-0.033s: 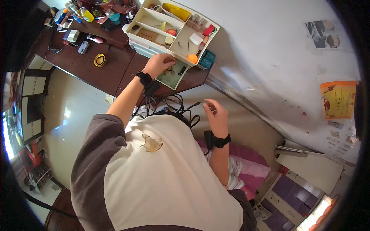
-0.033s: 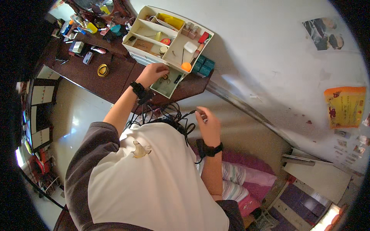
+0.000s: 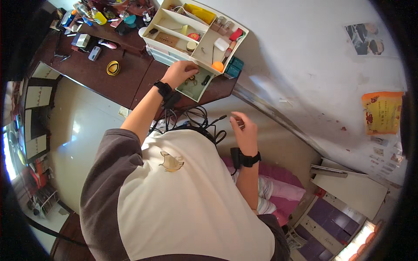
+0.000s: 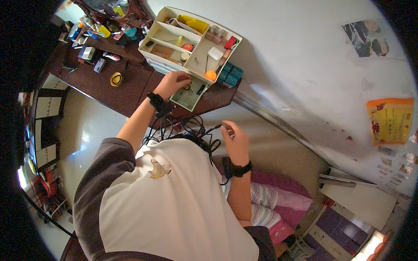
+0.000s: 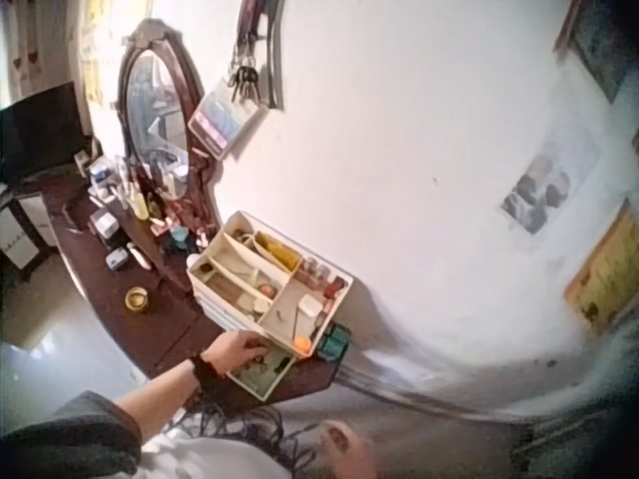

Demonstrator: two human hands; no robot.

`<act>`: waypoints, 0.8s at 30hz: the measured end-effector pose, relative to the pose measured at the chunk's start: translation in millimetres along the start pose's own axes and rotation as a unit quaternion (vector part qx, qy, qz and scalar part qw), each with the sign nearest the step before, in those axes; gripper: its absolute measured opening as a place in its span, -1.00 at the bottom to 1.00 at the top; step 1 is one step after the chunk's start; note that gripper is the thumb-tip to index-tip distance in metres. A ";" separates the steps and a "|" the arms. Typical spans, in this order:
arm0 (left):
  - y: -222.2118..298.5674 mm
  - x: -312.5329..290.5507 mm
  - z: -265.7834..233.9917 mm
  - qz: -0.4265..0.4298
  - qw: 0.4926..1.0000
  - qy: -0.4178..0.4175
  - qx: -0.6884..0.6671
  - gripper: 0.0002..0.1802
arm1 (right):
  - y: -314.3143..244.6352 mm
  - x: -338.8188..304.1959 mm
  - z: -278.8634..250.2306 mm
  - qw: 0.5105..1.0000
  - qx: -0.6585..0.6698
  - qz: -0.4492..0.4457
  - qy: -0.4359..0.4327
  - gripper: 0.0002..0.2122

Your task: The person sorts various small items including earrings and charms from a plastic organizer and the desk surface, picking them up by hand one at a time and placing them into different sections of the container.

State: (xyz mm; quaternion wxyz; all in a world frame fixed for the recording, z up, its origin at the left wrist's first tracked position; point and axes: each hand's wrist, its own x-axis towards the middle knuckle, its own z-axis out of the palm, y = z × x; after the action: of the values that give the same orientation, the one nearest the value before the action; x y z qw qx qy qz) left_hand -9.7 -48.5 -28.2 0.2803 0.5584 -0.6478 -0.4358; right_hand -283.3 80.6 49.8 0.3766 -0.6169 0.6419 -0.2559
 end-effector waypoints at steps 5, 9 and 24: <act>-10.3 0.4 2.1 -0.011 1.000 0.019 -0.022 -0.71 | 4.7 3.0 2.3 1.000 -0.010 0.003 -0.006 -0.79; -19.4 -8.1 -10.9 -0.010 0.992 0.069 -0.102 -0.71 | 8.0 4.7 5.0 1.000 -0.004 0.000 -0.007 -0.77; -212.9 -73.2 18.3 -0.186 0.969 0.041 0.154 -0.66 | 21.5 12.5 24.5 0.990 -0.075 0.083 -0.081 -0.82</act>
State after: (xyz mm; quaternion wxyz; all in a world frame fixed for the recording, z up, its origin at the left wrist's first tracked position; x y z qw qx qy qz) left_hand 92.8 27.7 -214.4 0.1306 0.7229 -0.5800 -0.3520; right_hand -276.0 74.0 16.3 0.4002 -0.6063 0.6758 -0.1243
